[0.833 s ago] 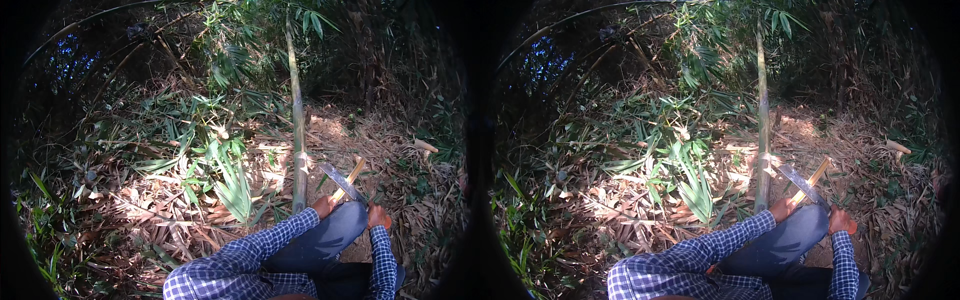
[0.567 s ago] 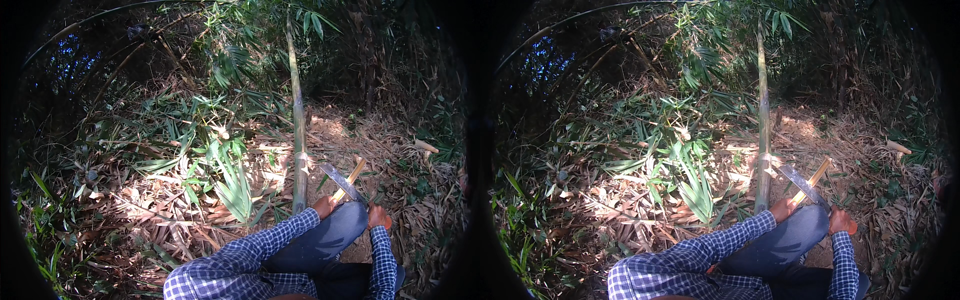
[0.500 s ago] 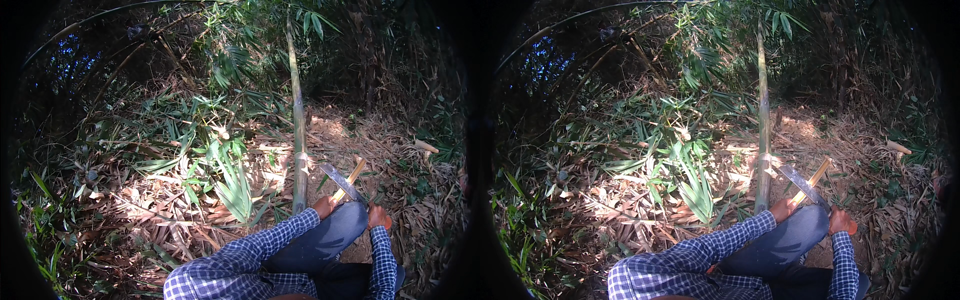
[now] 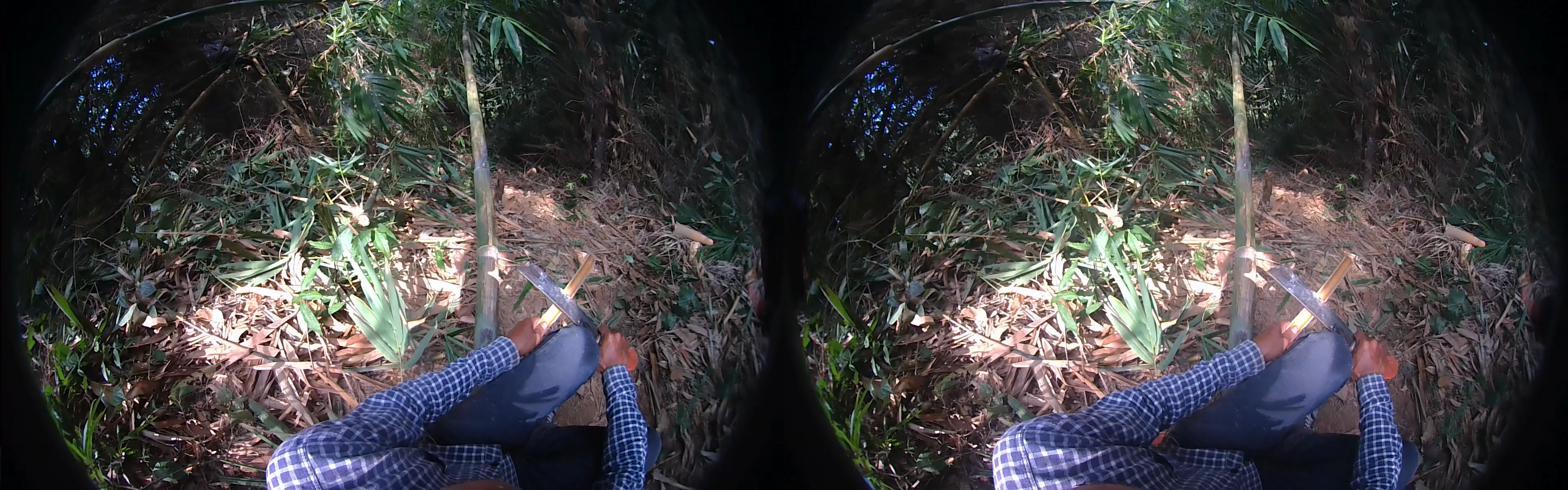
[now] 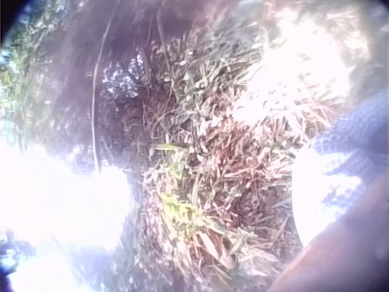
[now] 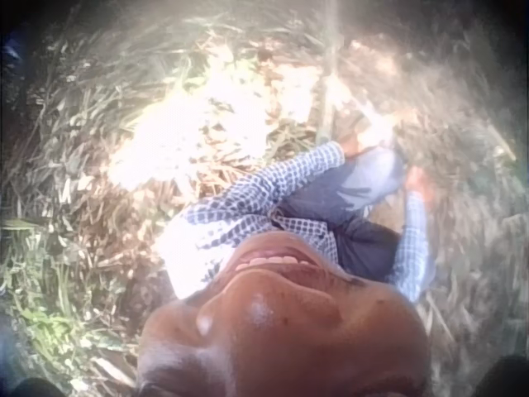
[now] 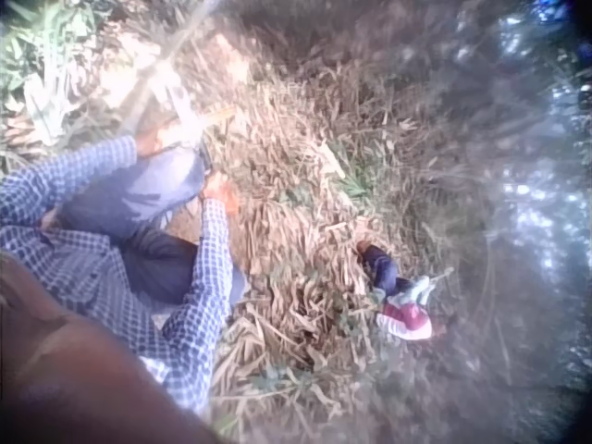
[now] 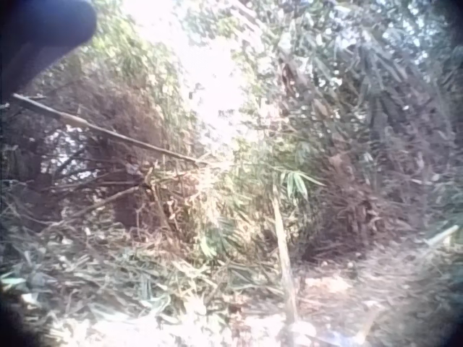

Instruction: The person sits on the ground in a bamboo grove and uses a machete to split a long bamboo pole into thin strips. They hold the pole between their legs and repeatedly strike it with the machete to separate the sections.

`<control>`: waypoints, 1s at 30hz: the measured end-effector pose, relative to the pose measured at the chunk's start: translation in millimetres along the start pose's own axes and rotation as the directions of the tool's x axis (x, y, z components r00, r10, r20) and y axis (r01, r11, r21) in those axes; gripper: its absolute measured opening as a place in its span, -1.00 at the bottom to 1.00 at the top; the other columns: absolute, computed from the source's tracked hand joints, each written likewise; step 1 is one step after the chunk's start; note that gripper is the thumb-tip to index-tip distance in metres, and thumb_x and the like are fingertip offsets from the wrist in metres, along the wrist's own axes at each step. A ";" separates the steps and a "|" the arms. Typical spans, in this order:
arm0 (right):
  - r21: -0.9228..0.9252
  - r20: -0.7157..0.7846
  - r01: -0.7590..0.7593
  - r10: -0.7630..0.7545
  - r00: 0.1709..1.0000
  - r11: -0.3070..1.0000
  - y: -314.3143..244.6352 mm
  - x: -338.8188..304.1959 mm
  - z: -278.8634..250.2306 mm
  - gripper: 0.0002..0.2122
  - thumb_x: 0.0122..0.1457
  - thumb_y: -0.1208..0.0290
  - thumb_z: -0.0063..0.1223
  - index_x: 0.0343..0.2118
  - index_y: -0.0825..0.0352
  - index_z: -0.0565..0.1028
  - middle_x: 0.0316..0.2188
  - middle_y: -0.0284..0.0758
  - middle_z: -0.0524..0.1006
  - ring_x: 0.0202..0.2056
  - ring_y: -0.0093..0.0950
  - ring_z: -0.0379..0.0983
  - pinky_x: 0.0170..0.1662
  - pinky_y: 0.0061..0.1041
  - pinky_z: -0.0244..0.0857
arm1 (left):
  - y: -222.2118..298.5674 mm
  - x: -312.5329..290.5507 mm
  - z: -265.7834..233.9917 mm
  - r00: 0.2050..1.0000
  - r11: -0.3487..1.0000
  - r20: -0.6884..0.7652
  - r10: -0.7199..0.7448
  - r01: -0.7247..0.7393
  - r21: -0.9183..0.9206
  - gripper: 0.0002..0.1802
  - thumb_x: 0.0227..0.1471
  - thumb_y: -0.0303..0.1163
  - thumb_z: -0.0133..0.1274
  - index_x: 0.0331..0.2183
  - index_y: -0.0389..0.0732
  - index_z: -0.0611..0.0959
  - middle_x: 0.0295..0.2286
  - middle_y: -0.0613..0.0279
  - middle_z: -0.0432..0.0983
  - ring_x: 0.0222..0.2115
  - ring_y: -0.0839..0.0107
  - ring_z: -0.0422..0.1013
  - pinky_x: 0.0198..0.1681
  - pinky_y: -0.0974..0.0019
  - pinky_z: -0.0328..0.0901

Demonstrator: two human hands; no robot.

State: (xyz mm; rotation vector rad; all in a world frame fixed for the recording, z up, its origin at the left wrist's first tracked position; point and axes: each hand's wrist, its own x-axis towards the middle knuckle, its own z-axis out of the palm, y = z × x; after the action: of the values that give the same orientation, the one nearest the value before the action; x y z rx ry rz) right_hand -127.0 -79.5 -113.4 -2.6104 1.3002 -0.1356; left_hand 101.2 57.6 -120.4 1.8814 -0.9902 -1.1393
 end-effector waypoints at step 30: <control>0.063 0.021 -0.250 0.249 0.968 0.966 -1.8 -21.7 -13.8 -0.75 0.05 0.36 -0.03 -0.19 0.25 0.49 -0.45 -0.08 0.57 -0.38 -0.16 0.55 -0.32 -0.20 0.41 | -28.7 -89.0 -50.4 0.976 0.969 0.215 -0.011 0.064 -0.238 -0.67 0.26 -0.17 -0.20 -0.40 -0.22 0.44 -0.72 0.46 0.23 -0.78 0.68 0.12 -0.74 0.53 0.04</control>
State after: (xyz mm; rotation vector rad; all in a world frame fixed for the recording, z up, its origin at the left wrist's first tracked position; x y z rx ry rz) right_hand -141.2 -63.3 -99.1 -2.3647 1.5784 -0.1173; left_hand 126.3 157.5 -94.2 1.6126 -0.8846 -1.4395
